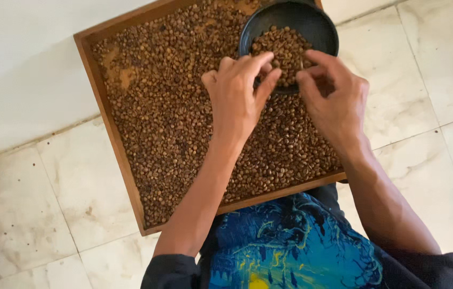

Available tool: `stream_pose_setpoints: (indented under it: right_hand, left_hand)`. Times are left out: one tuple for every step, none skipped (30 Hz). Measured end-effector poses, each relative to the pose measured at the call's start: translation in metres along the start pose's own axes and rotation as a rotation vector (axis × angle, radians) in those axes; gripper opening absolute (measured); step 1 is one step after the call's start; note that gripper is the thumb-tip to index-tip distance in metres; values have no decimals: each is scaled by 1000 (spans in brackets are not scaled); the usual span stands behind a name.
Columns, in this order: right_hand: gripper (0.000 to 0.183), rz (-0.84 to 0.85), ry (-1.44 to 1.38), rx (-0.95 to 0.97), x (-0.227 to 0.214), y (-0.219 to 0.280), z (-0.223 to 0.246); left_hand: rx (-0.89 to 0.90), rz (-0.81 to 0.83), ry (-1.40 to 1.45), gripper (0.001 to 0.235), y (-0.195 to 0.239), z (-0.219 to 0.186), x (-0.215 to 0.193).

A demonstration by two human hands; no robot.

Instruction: The person sorts small brown nuts on a wooden tray by hand, picking them up and placing them into a black bowl. The person repeatedly spreads the nuts across the tray to continue the sorting process.

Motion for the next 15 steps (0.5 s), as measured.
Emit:
stream_pose_setpoints:
  right_hand:
    - [31,8,-1,-2,4,8,-7]
    - [24,-49,32,-75,8,16,-14]
    - [18,-103,59,-145,14,25,-20]
    - [18,-93,51,-145,24,32,-18]
    - [15,12,16,-176,33,40,-17]
    - [12,117,-20,-207,43,49,-16]
    - [12,130,-25,-202,47,52,-10]
    - [12,187,-18,-241,52,56,-4]
    - [12,239,-8,-278,56,59,2]
    - [12,249,-11,-273,57,63,2]
    - [14,356,69,-278,61,64,4]
    - [18,462,149,-284,64,65,5]
    - [18,466,147,-283,68,66,4]
    - [18,503,173,-290,72,67,4]
    - [19,541,201,-303,77,67,3]
  left_hand:
    - [-8,-2,-1,26,5,0,-4]
    - [-37,-31,57,25,10,1,-8]
    - [-70,-57,111,27,16,1,-14]
    - [-81,-57,105,27,27,9,-18]
    - [-108,-52,105,25,37,16,-20]
    - [-135,-47,106,23,49,24,-23]
    - [-150,-44,103,23,59,27,-29]
    - [-182,-11,97,23,70,30,-36]
    - [-211,23,94,23,79,32,-41]
    - [-222,28,94,23,91,36,-41]
    - [-256,27,108,22,100,42,-42]
    - [-290,27,122,21,109,47,-44]
    - [-294,29,121,21,114,46,-45]
    - [-320,19,138,20,119,46,-47]
    - [-347,3,155,19,124,45,-48]
Point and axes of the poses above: each hand's wrist, its own y-axis away from the middle knuckle, its own x-axis out of the palm, z = x × y, the point moved 1 cm from there along -y, towards the middle knuckle, and after that the axes turned 11 degrees about y, right-handed, at the moved point
